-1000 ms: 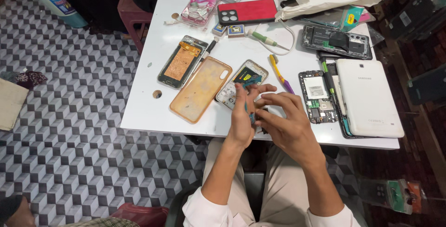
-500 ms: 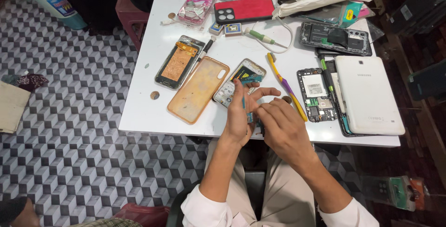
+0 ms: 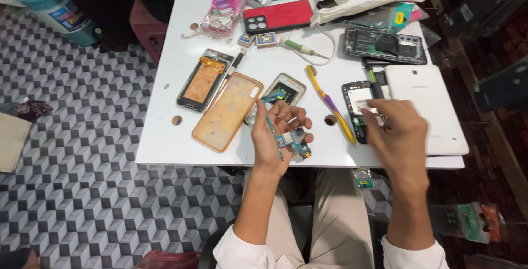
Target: The person cleans a small blue circuit board using a toothbrush and a screwdriver. They then brush the interior of a disassembled phone chassis and use the screwdriver to adjust components inside the chassis.
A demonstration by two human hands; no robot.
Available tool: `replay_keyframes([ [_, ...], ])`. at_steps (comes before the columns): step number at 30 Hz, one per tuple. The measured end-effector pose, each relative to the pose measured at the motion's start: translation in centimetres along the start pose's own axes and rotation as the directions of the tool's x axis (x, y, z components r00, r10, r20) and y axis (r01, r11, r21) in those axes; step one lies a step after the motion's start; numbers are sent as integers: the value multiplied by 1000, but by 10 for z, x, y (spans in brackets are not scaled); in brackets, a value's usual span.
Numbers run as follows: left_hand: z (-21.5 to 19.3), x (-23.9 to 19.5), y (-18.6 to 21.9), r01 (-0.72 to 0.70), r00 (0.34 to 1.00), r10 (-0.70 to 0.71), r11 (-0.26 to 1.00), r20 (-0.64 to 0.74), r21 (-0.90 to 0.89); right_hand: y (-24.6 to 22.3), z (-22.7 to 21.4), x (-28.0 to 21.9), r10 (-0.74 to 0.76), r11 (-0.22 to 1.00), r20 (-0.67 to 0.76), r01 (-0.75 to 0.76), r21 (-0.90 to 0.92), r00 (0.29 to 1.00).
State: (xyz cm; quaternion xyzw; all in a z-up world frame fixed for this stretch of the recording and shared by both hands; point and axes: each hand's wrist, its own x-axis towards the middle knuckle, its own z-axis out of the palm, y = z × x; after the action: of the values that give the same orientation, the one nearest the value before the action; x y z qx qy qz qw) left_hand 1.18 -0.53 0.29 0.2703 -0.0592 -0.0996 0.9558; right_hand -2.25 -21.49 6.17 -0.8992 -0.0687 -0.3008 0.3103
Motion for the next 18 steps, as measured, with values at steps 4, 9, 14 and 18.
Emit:
replay_keyframes([
  [4,2,2,2,46,999,-46,996,-4,-75,-4,15,6,-94,995,92,97,-33,991],
  [9,6,0,8,114,987,-127,985,-97,-128,-5,28,57,-206,971,263,229,-61,943],
  [14,7,-1,8,72,995,-80,988,-56,-133,11,51,110,-207,957,421,272,-102,883],
  [18,4,-1,6,77,996,-79,994,-30,-83,18,78,140,-236,934,434,326,-146,869],
])
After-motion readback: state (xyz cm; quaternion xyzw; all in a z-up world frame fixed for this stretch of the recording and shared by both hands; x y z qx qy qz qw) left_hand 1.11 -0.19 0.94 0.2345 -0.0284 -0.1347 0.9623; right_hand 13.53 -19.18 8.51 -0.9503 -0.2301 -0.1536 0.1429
